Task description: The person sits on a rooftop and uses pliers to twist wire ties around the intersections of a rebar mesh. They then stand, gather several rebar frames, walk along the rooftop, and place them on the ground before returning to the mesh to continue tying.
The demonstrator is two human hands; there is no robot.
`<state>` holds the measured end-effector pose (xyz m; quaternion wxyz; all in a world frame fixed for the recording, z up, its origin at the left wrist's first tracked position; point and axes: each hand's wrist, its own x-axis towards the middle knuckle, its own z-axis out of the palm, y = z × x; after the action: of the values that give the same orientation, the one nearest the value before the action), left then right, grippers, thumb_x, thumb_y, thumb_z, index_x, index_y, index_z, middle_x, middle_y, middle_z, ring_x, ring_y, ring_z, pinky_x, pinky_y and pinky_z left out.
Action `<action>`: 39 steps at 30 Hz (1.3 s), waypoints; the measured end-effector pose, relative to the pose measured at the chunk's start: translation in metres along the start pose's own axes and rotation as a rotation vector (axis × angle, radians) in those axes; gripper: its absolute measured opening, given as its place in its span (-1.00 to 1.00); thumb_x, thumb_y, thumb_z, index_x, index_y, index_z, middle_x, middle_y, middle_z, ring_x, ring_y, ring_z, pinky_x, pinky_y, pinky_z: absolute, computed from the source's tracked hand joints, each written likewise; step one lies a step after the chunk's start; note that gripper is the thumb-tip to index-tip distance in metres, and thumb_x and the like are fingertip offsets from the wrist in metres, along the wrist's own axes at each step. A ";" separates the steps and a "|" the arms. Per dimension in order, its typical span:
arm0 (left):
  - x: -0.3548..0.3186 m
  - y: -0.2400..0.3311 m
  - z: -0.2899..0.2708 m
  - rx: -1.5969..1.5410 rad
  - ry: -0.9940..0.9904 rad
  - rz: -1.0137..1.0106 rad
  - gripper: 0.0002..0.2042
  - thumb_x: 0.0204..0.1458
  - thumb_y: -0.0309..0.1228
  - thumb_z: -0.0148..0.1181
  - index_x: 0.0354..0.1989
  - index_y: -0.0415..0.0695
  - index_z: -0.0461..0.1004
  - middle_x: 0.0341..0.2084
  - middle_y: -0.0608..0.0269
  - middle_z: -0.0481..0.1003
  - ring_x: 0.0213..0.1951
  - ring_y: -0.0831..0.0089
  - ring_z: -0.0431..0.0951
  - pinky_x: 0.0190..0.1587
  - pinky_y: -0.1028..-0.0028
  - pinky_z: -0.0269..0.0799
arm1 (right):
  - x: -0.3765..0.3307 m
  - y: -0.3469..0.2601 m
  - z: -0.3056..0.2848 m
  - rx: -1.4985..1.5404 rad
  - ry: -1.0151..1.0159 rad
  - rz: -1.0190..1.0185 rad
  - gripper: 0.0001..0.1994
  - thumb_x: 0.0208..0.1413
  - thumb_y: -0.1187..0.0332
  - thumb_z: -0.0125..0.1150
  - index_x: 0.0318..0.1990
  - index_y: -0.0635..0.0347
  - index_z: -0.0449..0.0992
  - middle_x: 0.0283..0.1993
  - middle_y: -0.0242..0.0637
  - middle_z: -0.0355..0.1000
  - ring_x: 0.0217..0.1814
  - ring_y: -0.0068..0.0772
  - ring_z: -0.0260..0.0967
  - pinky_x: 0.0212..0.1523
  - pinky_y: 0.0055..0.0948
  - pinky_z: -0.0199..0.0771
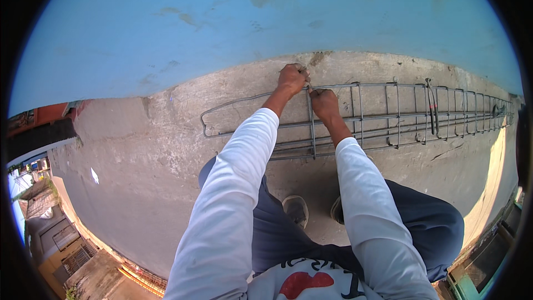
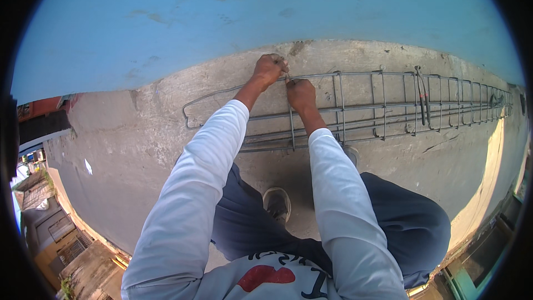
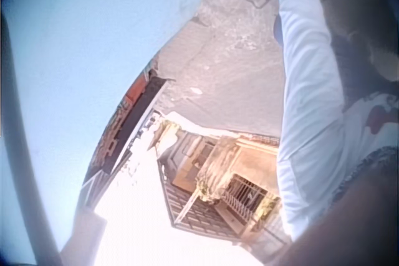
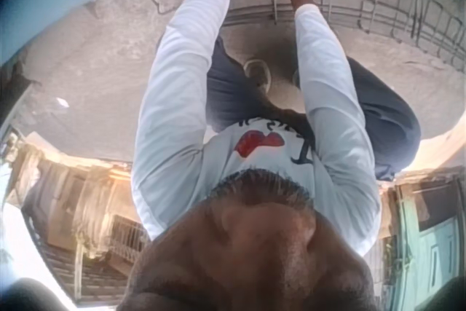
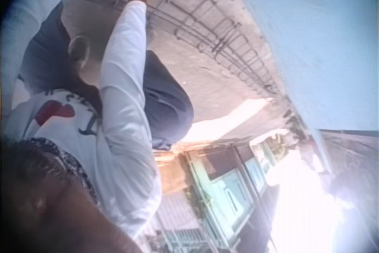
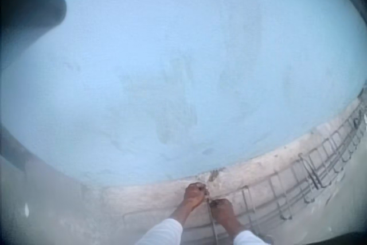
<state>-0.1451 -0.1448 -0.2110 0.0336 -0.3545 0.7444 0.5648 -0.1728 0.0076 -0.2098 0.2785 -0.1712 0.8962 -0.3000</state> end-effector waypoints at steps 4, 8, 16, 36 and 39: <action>-0.010 0.011 0.004 -0.023 0.032 0.008 -0.78 0.19 -0.37 0.21 -0.18 -0.31 0.60 -0.39 0.14 0.67 -0.37 0.42 0.65 -0.22 0.40 0.54 | 0.004 0.007 0.001 -0.090 0.028 -0.096 -0.59 0.23 0.07 0.15 -0.28 0.34 0.62 -0.21 0.25 0.53 -0.07 0.30 0.50 -0.01 0.02 0.49; -0.030 0.012 -0.006 0.013 0.141 0.031 -0.81 0.20 -0.41 0.17 -0.21 -0.30 0.60 -0.41 0.10 0.67 -0.39 0.38 0.65 -0.22 0.39 0.53 | -0.011 -0.023 -0.006 -0.139 -0.016 -0.115 -0.65 0.23 0.12 0.15 -0.25 0.27 0.65 -0.18 0.17 0.56 -0.06 0.23 0.52 0.00 -0.01 0.50; -0.072 0.021 0.028 -0.099 0.403 0.158 -0.82 0.24 -0.43 0.11 -0.28 -0.30 0.55 -0.53 0.11 0.60 -0.43 0.31 0.63 -0.30 0.32 0.49 | 0.007 0.001 -0.001 -0.154 0.005 -0.090 -0.68 0.21 0.15 0.16 -0.25 0.24 0.67 -0.13 0.12 0.57 -0.02 0.16 0.54 0.02 -0.07 0.52; -0.058 -0.016 0.081 -1.325 0.477 -0.720 -0.74 0.28 -0.37 0.10 0.01 -0.29 0.49 -0.09 0.15 0.56 -0.14 0.41 0.55 -0.07 0.29 0.40 | 0.024 0.000 -0.021 -0.436 -0.208 -0.346 -0.55 0.37 0.10 -0.05 -0.18 0.31 0.65 -0.10 0.12 0.55 0.01 0.13 0.50 0.10 -0.12 0.48; -0.050 -0.026 0.078 -1.414 0.392 -0.775 -0.75 0.26 -0.40 0.12 0.03 -0.25 0.49 -0.07 0.19 0.57 -0.13 0.42 0.56 -0.08 0.31 0.40 | 0.026 0.002 -0.022 -0.528 -0.231 -0.385 -0.54 0.39 0.09 -0.08 -0.17 0.32 0.64 -0.08 0.11 0.55 0.02 0.14 0.50 0.09 -0.12 0.48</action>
<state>-0.1208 -0.0557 -0.2379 -0.1355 -0.6154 0.0315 0.7758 -0.2065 0.0063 -0.2067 0.2624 -0.4359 0.8568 -0.0836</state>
